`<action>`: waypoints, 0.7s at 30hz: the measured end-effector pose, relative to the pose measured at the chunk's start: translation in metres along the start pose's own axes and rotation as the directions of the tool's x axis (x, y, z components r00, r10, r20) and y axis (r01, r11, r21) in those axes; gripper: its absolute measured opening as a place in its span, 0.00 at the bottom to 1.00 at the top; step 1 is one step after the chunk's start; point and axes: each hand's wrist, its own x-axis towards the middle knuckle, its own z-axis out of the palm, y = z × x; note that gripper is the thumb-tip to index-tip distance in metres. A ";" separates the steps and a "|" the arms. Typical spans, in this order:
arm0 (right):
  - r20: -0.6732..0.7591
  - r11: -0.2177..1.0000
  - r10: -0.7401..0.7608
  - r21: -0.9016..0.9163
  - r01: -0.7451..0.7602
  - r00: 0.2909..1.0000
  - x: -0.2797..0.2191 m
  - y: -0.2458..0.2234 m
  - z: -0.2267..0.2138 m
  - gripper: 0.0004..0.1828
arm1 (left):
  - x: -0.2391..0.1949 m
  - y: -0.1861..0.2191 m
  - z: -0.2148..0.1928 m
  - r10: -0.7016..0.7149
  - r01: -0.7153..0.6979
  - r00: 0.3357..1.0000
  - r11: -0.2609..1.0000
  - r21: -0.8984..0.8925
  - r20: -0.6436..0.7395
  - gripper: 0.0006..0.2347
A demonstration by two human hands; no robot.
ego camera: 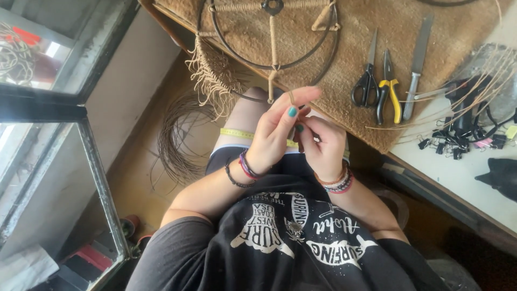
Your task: The person weaves natural fiber around a circular metal frame, repeatedly threading and pulling the fiber through the frame to build up a woven pattern. They briefly pour liquid from a thermos into a mug and then resume weaving.
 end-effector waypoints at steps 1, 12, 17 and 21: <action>0.003 1.000 0.002 0.000 -0.002 1.000 0.001 -0.001 0.001 0.15 | 0.000 0.000 0.001 -0.002 0.002 1.000 1.000 -0.001 -0.003 0.18; 0.161 0.983 0.164 -0.111 -0.147 0.973 -0.010 0.020 -0.021 0.12 | 0.034 -0.017 -0.038 -0.041 -0.096 0.934 0.928 -0.360 -0.355 0.17; 0.324 0.903 0.427 -0.111 -0.414 0.844 -0.046 0.076 -0.068 0.15 | 0.042 -0.006 -0.083 0.008 -0.222 0.893 0.877 -0.425 -0.450 0.11; 0.456 0.853 0.503 -0.124 -0.507 0.734 -0.058 0.084 -0.087 0.16 | 0.041 -0.017 -0.096 -0.004 -0.270 0.846 0.859 -0.436 -0.533 0.10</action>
